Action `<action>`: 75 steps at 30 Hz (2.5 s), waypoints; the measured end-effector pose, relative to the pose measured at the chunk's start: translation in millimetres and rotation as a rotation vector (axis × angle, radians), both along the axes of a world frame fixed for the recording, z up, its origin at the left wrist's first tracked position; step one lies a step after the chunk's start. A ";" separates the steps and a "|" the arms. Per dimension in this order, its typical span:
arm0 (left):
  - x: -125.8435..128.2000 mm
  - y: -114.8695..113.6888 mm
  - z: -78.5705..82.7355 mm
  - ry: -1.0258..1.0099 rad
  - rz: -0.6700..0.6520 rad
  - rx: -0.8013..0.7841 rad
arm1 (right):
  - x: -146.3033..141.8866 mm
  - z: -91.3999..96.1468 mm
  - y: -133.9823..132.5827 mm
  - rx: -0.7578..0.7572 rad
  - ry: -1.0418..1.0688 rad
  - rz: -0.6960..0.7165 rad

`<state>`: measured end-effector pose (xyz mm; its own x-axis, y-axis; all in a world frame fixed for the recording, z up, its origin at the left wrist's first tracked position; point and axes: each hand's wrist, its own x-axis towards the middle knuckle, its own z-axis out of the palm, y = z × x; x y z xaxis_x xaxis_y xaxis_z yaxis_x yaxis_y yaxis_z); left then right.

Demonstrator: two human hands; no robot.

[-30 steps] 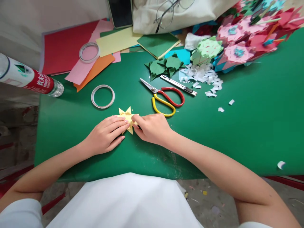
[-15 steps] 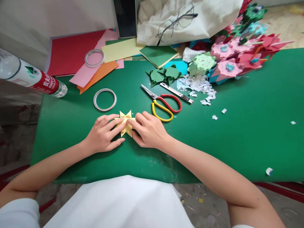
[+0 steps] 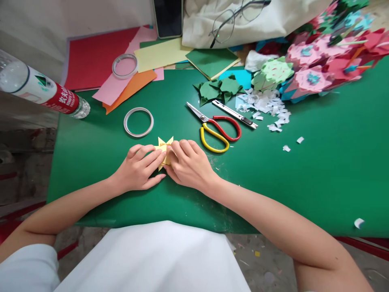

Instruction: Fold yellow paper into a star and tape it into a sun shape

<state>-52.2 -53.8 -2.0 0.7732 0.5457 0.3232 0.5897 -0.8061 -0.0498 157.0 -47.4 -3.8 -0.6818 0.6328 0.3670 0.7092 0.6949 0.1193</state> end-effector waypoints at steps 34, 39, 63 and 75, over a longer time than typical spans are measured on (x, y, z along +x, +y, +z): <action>-7.2 11.6 -5.9 -0.218 0.049 -0.281 | 7.5 -13.8 11.3 -0.069 0.283 0.275; -8.4 14.1 -7.0 -0.231 0.147 -0.379 | 6.7 -14.5 11.5 -0.058 0.270 0.266; -5.9 14.8 -4.8 -0.210 0.158 -0.416 | 2.7 -12.1 0.4 0.041 0.077 0.000; -5.8 13.9 -4.2 -0.194 0.164 -0.415 | 4.1 -8.2 1.4 0.216 0.084 0.076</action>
<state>-58.0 -39.9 -6.2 0.6131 0.7688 0.1818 0.6774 -0.6301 0.3796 161.2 -45.9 -12.0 -0.6853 0.4816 0.5462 0.6699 0.7111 0.2135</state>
